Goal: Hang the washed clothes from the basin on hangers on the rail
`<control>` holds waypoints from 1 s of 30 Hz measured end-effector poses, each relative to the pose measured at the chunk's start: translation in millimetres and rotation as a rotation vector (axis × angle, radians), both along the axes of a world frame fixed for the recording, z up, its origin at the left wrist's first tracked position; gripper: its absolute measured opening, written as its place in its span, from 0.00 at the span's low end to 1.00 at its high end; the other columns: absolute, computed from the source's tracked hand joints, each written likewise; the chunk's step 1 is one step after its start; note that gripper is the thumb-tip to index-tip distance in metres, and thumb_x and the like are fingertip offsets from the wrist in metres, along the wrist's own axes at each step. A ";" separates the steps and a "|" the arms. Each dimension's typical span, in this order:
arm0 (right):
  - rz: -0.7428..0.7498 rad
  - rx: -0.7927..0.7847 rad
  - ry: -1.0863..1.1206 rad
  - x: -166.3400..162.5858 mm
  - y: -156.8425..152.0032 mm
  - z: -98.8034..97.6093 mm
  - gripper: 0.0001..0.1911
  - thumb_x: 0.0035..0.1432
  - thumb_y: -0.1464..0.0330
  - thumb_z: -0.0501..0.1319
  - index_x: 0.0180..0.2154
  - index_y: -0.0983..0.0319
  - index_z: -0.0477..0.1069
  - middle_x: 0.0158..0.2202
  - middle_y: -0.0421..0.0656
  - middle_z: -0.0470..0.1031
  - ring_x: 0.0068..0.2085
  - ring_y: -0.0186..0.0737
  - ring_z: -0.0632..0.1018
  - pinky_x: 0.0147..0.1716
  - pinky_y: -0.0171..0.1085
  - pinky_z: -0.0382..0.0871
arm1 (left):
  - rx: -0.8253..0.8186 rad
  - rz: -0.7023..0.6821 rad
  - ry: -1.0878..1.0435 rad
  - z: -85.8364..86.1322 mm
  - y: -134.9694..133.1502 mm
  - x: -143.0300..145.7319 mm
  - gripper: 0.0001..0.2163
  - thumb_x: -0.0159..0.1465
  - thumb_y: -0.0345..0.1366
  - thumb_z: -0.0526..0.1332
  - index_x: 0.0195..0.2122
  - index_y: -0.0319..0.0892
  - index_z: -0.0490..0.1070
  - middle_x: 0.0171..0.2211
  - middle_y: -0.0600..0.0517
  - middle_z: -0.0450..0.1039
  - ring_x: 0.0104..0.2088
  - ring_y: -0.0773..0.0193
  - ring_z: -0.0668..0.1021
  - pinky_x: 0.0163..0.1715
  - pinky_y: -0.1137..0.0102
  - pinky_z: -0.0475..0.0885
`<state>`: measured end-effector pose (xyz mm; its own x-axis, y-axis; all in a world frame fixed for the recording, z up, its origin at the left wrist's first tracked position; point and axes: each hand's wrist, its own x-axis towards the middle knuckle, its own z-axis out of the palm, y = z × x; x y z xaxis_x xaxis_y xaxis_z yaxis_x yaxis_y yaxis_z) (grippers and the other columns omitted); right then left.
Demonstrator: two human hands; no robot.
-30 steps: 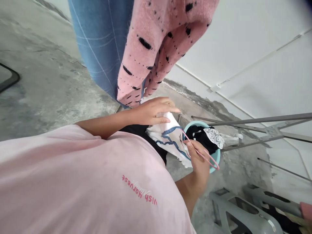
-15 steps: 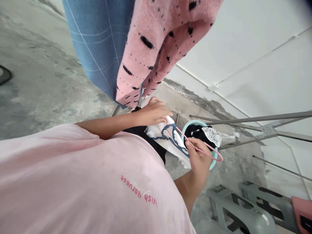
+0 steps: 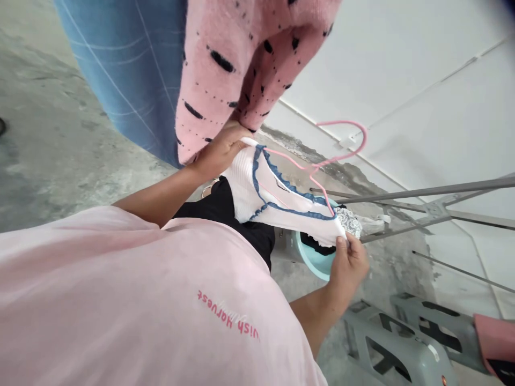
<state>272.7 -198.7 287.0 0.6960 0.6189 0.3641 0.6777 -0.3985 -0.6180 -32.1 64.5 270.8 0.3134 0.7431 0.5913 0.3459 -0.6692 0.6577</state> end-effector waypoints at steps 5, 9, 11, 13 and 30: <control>-0.009 0.214 0.044 -4.2 -0.5 -1.7 0.18 0.54 0.56 0.66 0.39 0.64 0.82 0.36 0.46 0.80 0.36 0.41 0.77 0.38 0.39 0.69 | -0.046 0.013 -0.047 4.9 11.9 -12.0 0.15 0.68 0.50 0.55 0.41 0.51 0.78 0.40 0.50 0.78 0.46 0.54 0.76 0.50 0.59 0.69; -0.042 0.340 0.123 -0.5 0.8 -4.0 0.16 0.46 0.60 0.72 0.35 0.64 0.81 0.32 0.44 0.79 0.33 0.40 0.76 0.32 0.38 0.69 | -0.067 0.014 -0.058 3.6 14.9 -14.7 0.15 0.67 0.53 0.56 0.42 0.51 0.78 0.39 0.53 0.79 0.47 0.56 0.75 0.49 0.59 0.69; -0.028 0.396 0.201 1.5 0.6 -5.3 0.15 0.43 0.63 0.73 0.33 0.64 0.81 0.30 0.43 0.78 0.30 0.38 0.74 0.29 0.37 0.67 | -0.079 0.008 -0.065 2.6 14.5 -14.7 0.16 0.67 0.53 0.56 0.41 0.51 0.78 0.40 0.52 0.79 0.48 0.55 0.75 0.49 0.59 0.68; -0.013 0.448 0.262 3.0 0.2 -6.3 0.14 0.42 0.65 0.73 0.33 0.64 0.80 0.28 0.42 0.77 0.28 0.36 0.73 0.27 0.37 0.66 | -0.095 0.001 -0.070 1.6 13.6 -14.1 0.15 0.67 0.52 0.56 0.40 0.50 0.78 0.40 0.51 0.79 0.48 0.55 0.75 0.49 0.59 0.68; 0.225 0.829 -0.274 2.3 -26.2 31.5 0.17 0.60 0.55 0.57 0.26 0.56 0.57 0.24 0.39 0.60 0.26 0.41 0.69 0.31 0.48 0.69 | -0.133 0.015 -0.058 5.1 6.6 -12.3 0.14 0.67 0.51 0.57 0.41 0.50 0.77 0.39 0.56 0.79 0.47 0.58 0.75 0.51 0.58 0.69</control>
